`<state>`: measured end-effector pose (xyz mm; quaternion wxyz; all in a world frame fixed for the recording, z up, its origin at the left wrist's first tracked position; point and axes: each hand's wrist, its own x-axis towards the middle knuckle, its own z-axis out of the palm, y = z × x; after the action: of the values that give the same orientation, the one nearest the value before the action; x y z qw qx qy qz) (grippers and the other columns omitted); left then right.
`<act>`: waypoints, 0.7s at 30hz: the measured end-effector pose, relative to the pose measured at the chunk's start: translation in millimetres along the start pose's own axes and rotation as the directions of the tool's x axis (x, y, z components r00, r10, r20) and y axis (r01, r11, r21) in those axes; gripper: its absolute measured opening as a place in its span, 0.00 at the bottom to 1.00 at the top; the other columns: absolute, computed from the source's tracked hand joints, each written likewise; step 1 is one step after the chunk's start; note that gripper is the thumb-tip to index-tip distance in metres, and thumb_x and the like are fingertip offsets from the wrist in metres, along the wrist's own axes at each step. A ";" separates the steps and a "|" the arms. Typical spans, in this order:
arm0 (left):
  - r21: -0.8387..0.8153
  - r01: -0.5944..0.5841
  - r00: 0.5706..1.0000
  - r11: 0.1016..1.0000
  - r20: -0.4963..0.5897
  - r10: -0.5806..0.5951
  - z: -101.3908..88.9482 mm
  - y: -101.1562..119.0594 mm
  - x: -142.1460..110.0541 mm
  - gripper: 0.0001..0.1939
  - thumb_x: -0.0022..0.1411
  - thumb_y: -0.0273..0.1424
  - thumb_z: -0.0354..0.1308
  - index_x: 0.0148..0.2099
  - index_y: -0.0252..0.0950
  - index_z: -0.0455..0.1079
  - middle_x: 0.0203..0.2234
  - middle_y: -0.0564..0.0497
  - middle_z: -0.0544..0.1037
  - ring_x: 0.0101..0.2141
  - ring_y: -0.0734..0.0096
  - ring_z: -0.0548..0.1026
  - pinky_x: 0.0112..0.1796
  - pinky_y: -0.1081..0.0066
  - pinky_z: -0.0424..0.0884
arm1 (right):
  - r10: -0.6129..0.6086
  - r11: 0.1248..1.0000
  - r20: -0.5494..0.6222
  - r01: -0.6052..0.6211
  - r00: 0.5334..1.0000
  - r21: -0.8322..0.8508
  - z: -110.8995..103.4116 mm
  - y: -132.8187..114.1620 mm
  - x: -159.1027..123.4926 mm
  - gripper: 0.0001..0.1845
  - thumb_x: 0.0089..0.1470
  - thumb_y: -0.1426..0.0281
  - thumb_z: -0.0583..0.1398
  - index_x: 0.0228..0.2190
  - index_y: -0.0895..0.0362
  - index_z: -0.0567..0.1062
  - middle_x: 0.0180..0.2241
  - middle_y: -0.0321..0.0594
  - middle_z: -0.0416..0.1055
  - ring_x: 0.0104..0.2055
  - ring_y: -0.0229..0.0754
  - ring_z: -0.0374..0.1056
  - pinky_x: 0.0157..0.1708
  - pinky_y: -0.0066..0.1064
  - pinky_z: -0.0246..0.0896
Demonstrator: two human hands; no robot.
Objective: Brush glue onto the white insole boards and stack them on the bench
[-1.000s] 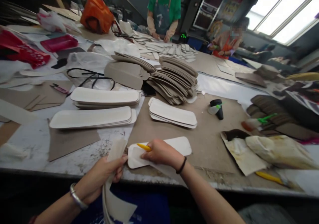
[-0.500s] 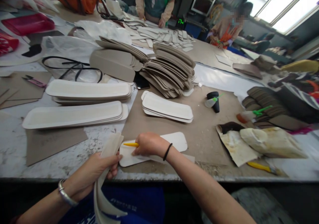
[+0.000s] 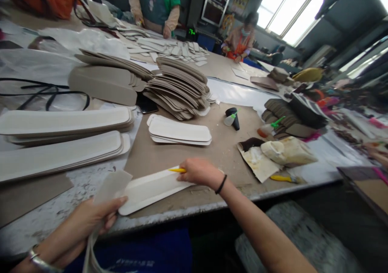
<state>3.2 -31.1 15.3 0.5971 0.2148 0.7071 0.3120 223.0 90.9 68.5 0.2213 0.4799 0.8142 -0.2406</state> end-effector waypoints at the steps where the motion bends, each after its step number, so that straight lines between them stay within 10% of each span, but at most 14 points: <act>1: 0.003 -0.009 1.000 1.000 0.000 0.009 -1.0 -1.1 -1.1 0.23 0.33 0.51 0.62 0.11 0.38 0.60 0.06 0.55 0.62 0.13 0.78 0.57 0.19 0.74 0.52 | 0.069 0.998 -0.042 -0.068 0.997 0.017 0.5 15.5 -7.9 0.10 0.56 0.64 0.60 0.34 0.58 0.78 0.32 0.43 0.77 0.33 0.42 0.69 0.26 0.27 0.48; 6: 0.026 -0.053 0.999 0.998 -0.005 0.053 -1.5 -7.5 -2.2 0.26 0.38 0.51 0.63 0.10 0.37 0.60 0.07 0.55 0.63 0.13 0.77 0.58 0.21 0.74 0.53 | 0.215 0.976 -0.157 -0.209 0.964 0.056 13.1 56.5 -26.5 0.10 0.60 0.67 0.56 0.36 0.58 0.76 0.34 0.42 0.76 0.34 0.40 0.70 0.29 0.26 0.51; 21: 0.188 -0.060 0.997 0.980 -0.036 0.068 1.6 -11.1 3.9 0.25 0.38 0.53 0.59 0.06 0.42 0.60 0.03 0.55 0.58 0.12 0.71 0.57 0.24 0.68 0.56 | 0.252 0.965 -0.107 -0.257 0.962 -0.045 18.7 56.7 -2.8 0.15 0.57 0.64 0.57 0.41 0.58 0.78 0.42 0.51 0.77 0.44 0.52 0.72 0.36 0.32 0.61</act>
<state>4.8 -36.2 4.6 0.5486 0.2861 0.7386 0.2678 277.0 101.8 45.3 0.2232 0.5853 0.7625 -0.1619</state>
